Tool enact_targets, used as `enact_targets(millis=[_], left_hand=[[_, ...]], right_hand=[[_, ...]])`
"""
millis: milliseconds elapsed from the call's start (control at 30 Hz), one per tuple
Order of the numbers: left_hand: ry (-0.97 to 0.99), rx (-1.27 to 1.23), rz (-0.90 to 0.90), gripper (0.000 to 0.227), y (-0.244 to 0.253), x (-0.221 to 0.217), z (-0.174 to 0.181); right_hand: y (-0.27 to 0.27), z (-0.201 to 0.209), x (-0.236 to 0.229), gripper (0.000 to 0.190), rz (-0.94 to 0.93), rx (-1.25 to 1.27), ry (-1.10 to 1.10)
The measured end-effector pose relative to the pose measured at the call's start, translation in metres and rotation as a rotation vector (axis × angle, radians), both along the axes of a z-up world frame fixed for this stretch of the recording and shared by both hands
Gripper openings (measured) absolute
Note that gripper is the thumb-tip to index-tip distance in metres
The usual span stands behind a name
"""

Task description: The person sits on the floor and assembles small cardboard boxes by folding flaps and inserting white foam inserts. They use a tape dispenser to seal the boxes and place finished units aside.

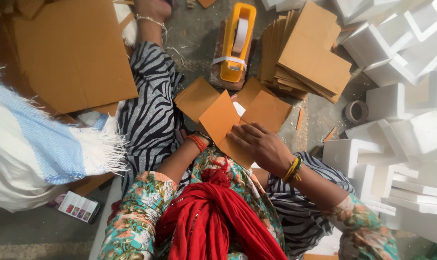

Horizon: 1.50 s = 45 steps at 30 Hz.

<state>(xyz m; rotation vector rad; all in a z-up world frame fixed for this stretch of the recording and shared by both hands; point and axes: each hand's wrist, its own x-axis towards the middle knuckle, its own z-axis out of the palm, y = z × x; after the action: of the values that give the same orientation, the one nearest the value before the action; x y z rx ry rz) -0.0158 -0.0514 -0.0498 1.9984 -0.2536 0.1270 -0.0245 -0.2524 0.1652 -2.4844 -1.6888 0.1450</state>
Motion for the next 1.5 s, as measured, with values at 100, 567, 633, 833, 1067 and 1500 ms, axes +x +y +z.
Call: enact_targets(millis=[100,567,633,833,1067,1500], left_hand=[[0.167,0.049,-0.081,0.069,0.004,-0.004,0.034],[0.163,0.073,0.026,0.061,0.014,-0.010,0.081],[0.183,0.133,0.036,0.076,0.011,-0.007,0.089],[0.354,0.310,0.027,0.087,0.008,-0.004,0.108],[0.114,0.081,-0.078,0.097,0.051,-0.046,0.106],[0.264,0.110,0.142,0.104,0.039,-0.047,0.104]], right_hand=[[-0.007,-0.028,-0.014,0.059,0.007,0.096,-0.048],[0.015,-0.111,0.007,0.078,-0.134,0.056,0.103],[0.025,-0.097,0.010,0.097,-0.168,-0.133,0.171],[0.016,-0.062,-0.008,0.058,-0.045,0.183,0.533],[-0.070,-0.109,0.035,0.010,-0.925,0.965,-0.192],[0.018,-0.187,-0.015,0.038,-0.929,1.076,0.523]])
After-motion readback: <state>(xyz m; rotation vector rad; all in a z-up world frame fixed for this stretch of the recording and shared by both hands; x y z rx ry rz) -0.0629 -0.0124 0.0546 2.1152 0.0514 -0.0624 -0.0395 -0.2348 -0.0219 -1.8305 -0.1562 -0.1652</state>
